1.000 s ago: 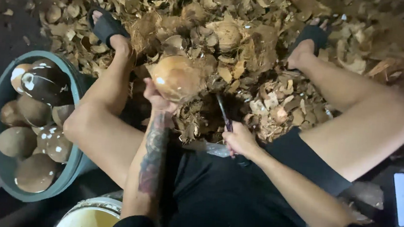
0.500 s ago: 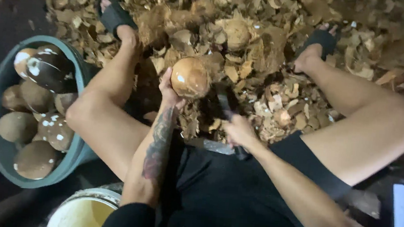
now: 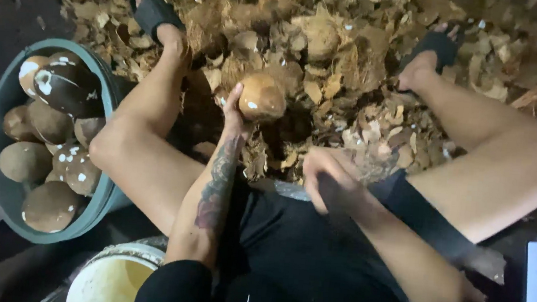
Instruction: Manually scraping the outer husk off coconuts using a knife while sitting on the floor.
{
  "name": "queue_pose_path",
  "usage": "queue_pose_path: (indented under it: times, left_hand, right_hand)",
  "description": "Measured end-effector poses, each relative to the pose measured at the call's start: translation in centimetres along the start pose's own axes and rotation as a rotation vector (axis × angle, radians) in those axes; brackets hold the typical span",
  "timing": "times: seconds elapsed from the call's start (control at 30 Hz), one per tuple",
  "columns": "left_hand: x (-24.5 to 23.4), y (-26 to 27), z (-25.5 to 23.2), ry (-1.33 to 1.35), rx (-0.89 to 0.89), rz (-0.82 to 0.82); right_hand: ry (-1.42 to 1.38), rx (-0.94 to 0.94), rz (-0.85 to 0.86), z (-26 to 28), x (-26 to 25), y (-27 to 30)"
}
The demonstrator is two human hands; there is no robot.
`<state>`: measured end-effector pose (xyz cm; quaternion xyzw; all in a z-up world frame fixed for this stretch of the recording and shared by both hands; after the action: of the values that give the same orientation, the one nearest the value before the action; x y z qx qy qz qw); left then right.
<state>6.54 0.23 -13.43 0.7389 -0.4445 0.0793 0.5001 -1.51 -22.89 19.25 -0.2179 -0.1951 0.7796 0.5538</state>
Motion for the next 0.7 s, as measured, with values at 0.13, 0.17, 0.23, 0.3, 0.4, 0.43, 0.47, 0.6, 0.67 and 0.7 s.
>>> queue_pose_path:
  times: [0.13, 0.17, 0.23, 0.3, 0.4, 0.43, 0.47, 0.6, 0.67, 0.7]
  left_hand:
    - [1.9, 0.9, -0.7, -0.023, 0.050, 0.093]
    - [2.1, 1.8, -0.5, -0.059, 0.040, 0.113]
    - [2.3, 1.8, -0.7, -0.051, 0.033, 0.108]
    - [1.7, 0.7, -0.5, -0.053, 0.017, 0.125]
    - [-0.8, -2.8, -0.3, -0.065, 0.060, 0.178]
    - [-2.7, -4.5, 0.1, -0.024, 0.057, 0.173]
    - [-3.6, -6.9, 0.0, 0.018, 0.061, 0.182]
    - [-0.8, -3.3, -1.2, 0.027, 0.062, 0.233]
    - [0.8, -2.6, -1.7, 0.065, 0.075, 0.307]
    - [1.1, -2.4, -1.9, 0.068, 0.078, 0.306]
  right_hand:
    - [0.005, 1.079, 0.239, -16.1, 2.9, 11.9]
    - [-0.230, 1.340, 0.087, -17.0, 3.9, 14.9]
    - [-0.017, 1.216, 0.210, -14.5, 2.2, 11.7]
    - [0.198, 1.074, 0.305, -12.9, 1.6, 9.6]
    - [0.202, 1.044, 0.357, -12.4, 2.8, 9.0]
    - [0.002, 1.155, 0.269, -12.4, 4.0, 9.7]
    - [-0.192, 1.245, 0.174, -12.8, 4.9, 9.7]
    - [-0.512, 1.270, 0.068, -9.3, 8.3, 6.9]
    - [-0.674, 1.197, -0.014, -8.6, 9.3, 6.1]
    - [-0.672, 1.198, -0.009, -8.5, 9.7, 5.9]
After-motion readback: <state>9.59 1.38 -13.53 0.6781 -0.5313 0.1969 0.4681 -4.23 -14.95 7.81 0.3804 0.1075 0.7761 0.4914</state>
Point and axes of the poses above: each hand's wrist, its own y-axis away from the middle knuckle, its own x-axis out of the palm, z = x × y, the point moved 10 cm from there along -y, towards the middle knuckle, and after that the axes turned 2 degrees about z, right-handed, at the moved point
